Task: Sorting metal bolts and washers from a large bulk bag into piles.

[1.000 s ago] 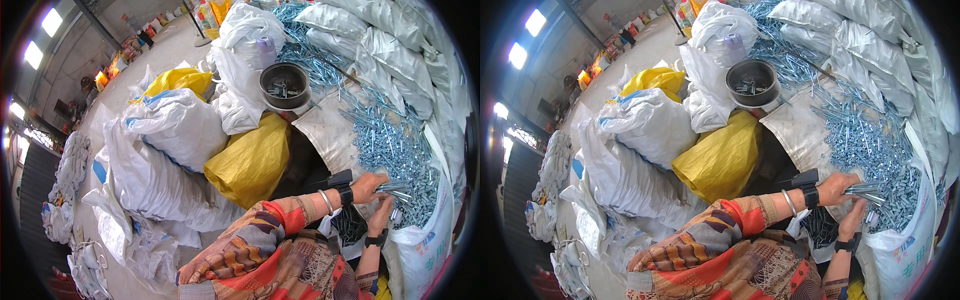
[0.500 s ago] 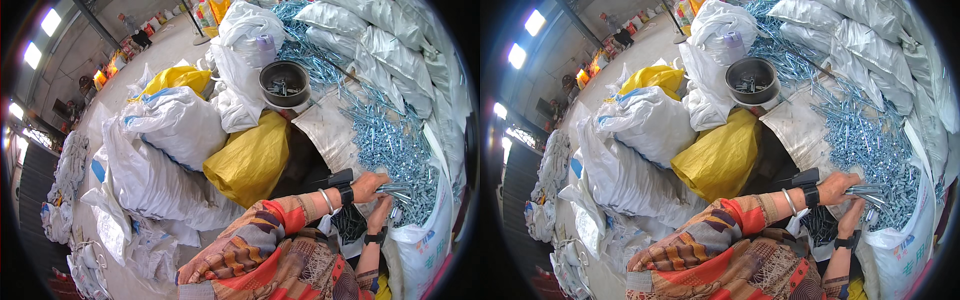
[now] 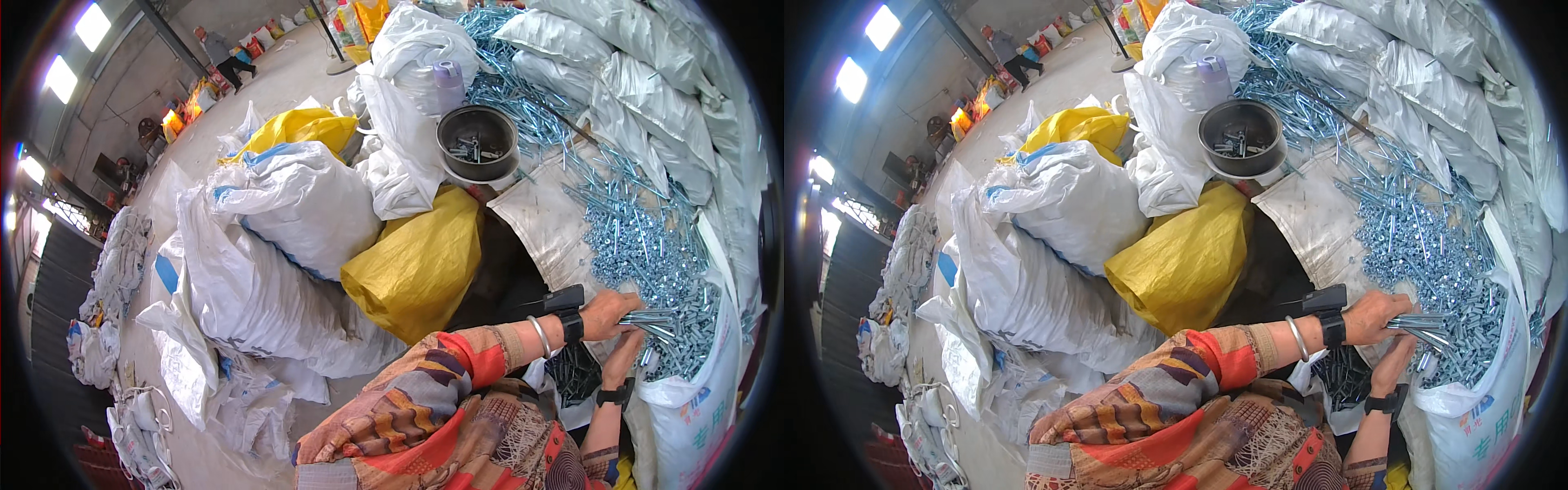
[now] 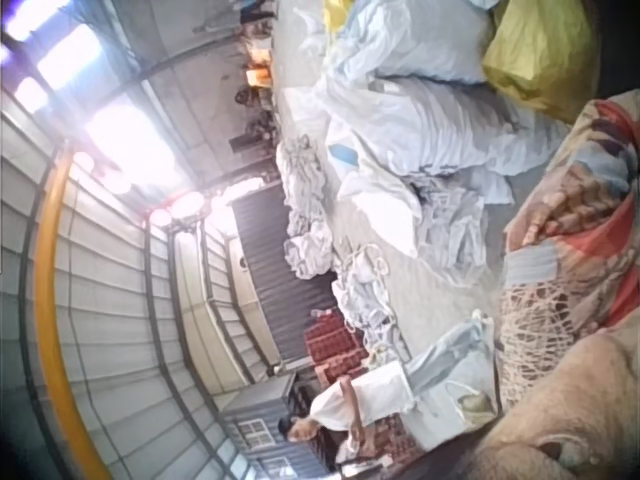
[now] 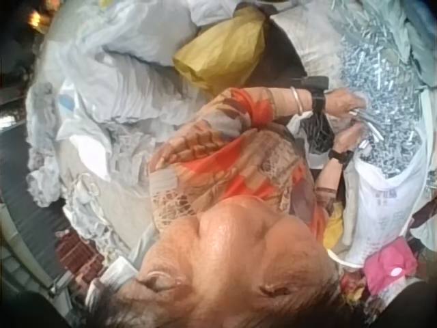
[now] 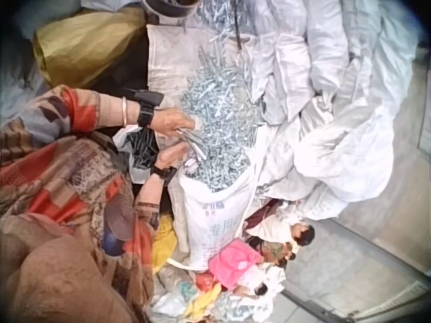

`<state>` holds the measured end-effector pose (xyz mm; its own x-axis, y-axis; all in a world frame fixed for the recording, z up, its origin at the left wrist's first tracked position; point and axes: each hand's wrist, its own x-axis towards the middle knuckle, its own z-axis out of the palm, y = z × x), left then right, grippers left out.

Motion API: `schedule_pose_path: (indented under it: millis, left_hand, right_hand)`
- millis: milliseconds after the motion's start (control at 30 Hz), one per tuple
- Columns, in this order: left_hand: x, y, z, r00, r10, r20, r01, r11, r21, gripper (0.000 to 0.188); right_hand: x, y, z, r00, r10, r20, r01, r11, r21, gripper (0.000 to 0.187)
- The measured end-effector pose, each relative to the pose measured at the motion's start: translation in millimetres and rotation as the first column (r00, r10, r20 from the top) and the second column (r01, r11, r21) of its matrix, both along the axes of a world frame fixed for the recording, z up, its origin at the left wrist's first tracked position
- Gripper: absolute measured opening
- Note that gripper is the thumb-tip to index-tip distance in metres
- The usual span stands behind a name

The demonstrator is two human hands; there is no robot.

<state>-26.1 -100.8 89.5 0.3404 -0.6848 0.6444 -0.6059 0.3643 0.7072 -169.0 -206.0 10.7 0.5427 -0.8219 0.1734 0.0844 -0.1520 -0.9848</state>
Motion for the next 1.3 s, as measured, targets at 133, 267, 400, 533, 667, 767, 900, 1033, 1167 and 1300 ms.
schedule_pose_path:
  millis: [133, 267, 400, 533, 667, 767, 900, 1033, 1167, 1300]
  left_hand:
    - [-2, 6, 4, 0.999, 0.0, 0.041, -0.001, 0.999, 0.039, 0.029]
    - [-12, 6, 7, 0.999, -0.02, 0.028, 0.019, 0.998, 0.063, 0.028]
    - [-16, -3, -11, 0.997, -0.045, -0.06, 0.048, 0.997, 0.055, 0.027]
    - [-11, 7, -8, 0.987, -0.017, -0.162, 0.048, 0.981, 0.188, 0.034]
    - [10, 30, 17, 0.909, 0.017, -0.416, 0.083, 0.972, 0.22, 0.033]
    - [5, 29, 9, 0.786, 0.052, -0.615, 0.187, 0.93, 0.317, 0.024]
    - [-14, 25, -5, 0.756, 0.043, -0.653, 0.221, 0.922, 0.316, 0.024]
    - [-24, 28, -17, 0.808, 0.06, -0.586, 0.195, 0.912, 0.362, 0.023]
    - [-31, 35, -30, 0.874, 0.106, -0.474, 0.119, 0.9, 0.42, 0.021]
    - [-37, 44, -32, 0.859, 0.16, -0.486, 0.101, 0.878, 0.468, 0.034]
  right_hand:
    - [9, 8, 14, 0.998, -0.045, 0.038, 0.045, 0.999, -0.002, 0.047]
    - [-27, -15, -29, 0.975, -0.016, -0.224, -0.023, 0.985, -0.174, 0.043]
    - [-27, 18, 23, 0.869, 0.153, -0.471, -0.291, 0.927, -0.237, 0.028]
    - [-29, 25, 33, 0.905, 0.185, -0.384, -0.297, 0.92, -0.256, 0.013]
    - [-3, 46, 59, 0.891, 0.276, -0.36, -0.383, 0.882, -0.273, 0.017]
    - [-19, 57, 66, 0.873, 0.317, -0.37, -0.354, 0.935, -0.035, 0.017]
    - [-40, 62, 52, 0.896, 0.348, -0.275, -0.314, 0.936, 0.162, 0.018]
    - [-51, 71, 43, 0.898, 0.326, -0.294, -0.302, 0.945, 0.125, 0.018]
    - [-57, 78, 32, 0.889, 0.265, -0.373, -0.293, 0.956, -0.019, 0.018]
    - [-70, 67, 29, 0.891, 0.122, -0.437, -0.287, 0.898, -0.333, 0.021]
